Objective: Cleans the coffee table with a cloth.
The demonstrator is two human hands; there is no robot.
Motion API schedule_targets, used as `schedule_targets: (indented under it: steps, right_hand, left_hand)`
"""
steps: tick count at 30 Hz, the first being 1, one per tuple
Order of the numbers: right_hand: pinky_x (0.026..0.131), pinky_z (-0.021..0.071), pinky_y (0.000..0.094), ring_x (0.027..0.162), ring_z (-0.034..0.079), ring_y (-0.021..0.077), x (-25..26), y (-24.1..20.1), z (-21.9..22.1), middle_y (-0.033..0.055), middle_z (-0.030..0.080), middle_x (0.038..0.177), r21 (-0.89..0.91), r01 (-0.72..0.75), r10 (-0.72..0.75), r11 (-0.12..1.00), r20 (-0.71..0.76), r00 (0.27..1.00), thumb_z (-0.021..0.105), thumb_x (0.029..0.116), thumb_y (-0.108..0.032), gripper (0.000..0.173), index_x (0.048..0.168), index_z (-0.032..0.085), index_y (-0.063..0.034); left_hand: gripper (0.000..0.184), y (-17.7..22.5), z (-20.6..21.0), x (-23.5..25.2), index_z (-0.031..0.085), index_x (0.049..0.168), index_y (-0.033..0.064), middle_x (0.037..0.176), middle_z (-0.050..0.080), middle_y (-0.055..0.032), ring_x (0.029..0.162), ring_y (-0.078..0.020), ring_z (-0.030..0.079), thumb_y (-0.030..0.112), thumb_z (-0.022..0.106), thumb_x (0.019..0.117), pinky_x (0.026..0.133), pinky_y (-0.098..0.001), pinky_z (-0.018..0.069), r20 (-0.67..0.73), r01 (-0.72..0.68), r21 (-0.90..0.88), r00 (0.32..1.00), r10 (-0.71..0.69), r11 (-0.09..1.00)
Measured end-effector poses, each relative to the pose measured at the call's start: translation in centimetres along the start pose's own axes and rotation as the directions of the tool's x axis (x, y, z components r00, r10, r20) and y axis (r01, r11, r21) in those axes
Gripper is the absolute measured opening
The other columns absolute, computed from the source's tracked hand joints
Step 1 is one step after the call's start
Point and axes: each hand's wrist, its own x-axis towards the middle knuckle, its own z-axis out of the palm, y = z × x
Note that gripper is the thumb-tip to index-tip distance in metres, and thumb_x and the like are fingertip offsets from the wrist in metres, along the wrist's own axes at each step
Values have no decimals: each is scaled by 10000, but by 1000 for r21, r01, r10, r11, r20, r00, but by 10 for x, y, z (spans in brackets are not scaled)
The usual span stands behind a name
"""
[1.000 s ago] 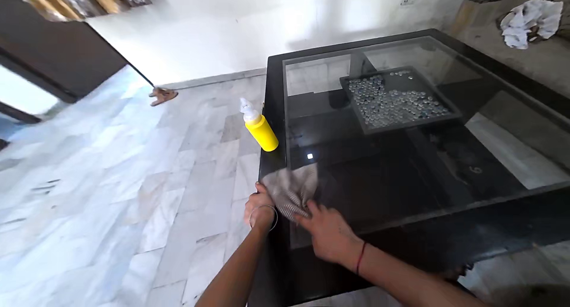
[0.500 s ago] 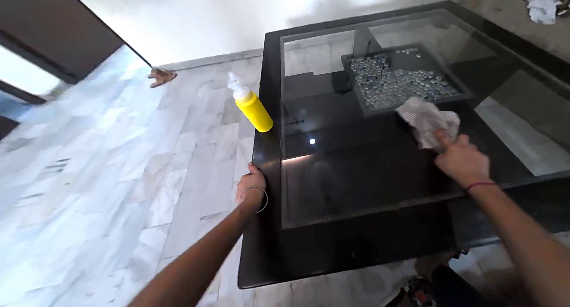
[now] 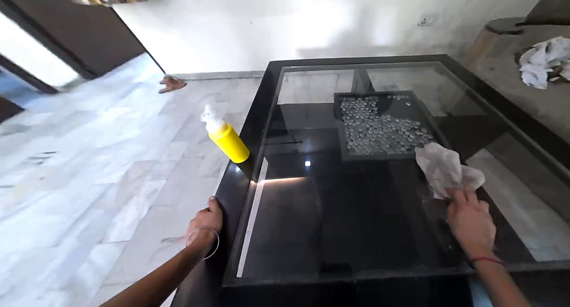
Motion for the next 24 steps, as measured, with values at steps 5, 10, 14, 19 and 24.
schedule_targets:
  steps: [5, 10, 14, 19, 24]
  right_hand:
    - [910, 471, 711, 1277, 519, 569, -41, -35, -16, 311, 568, 1388, 50, -109, 105, 993, 85, 991, 511, 1054, -60, 335, 1371, 614, -34]
    - [962, 476, 674, 1280, 535, 535, -104, -118, -22, 321, 516, 1446, 139, -151, 118, 979, 223, 968, 578, 1016, -98, 639, 1612, 348, -115]
    - [989, 501, 601, 1247, 585, 450, -170, -206, -21, 277, 501, 1467, 229, -28, -86, 973, 471, 878, 673, 947, -174, 773, 1629, 311, -145]
    - [1096, 423, 565, 1378, 476, 410, -248, -305, -17, 219, 456, 1537, 388, 337, -514, 858, 643, 568, 599, 957, -158, 709, 1617, 359, -256]
    - [1056, 418, 599, 1336, 497, 444, -276, -302, -7, 241, 504, 1482, 438, 548, -692, 713, 571, 443, 607, 944, -136, 701, 1605, 388, -211]
  left_hand:
    - [780, -1, -9, -17, 630, 1291, -92, 1378, 587, -344, 1351, -475, 540, 496, 144, 1128, 1091, -638, 417, 28, -66, -115, 997, 70, 991]
    - [711, -12, -8, -6, 590, 1380, -40, 1409, 579, -316, 1367, -459, 530, 484, 178, 1131, 1111, -635, 402, 80, -180, -107, 979, 189, 978]
    - [661, -34, -13, -27, 486, 1490, 13, 1414, 573, -318, 1362, -470, 532, 501, 225, 1127, 1104, -635, 407, 140, -223, -94, 962, 235, 970]
    - [661, -34, -11, -33, 585, 1417, 35, 1390, 618, -265, 1339, -419, 571, 522, 252, 1119, 1082, -617, 440, 82, -179, -85, 979, 186, 980]
    - [672, -34, -9, -29, 623, 1378, 50, 1376, 635, -241, 1322, -400, 586, 537, 240, 1116, 1065, -610, 456, 80, -165, -76, 982, 171, 983]
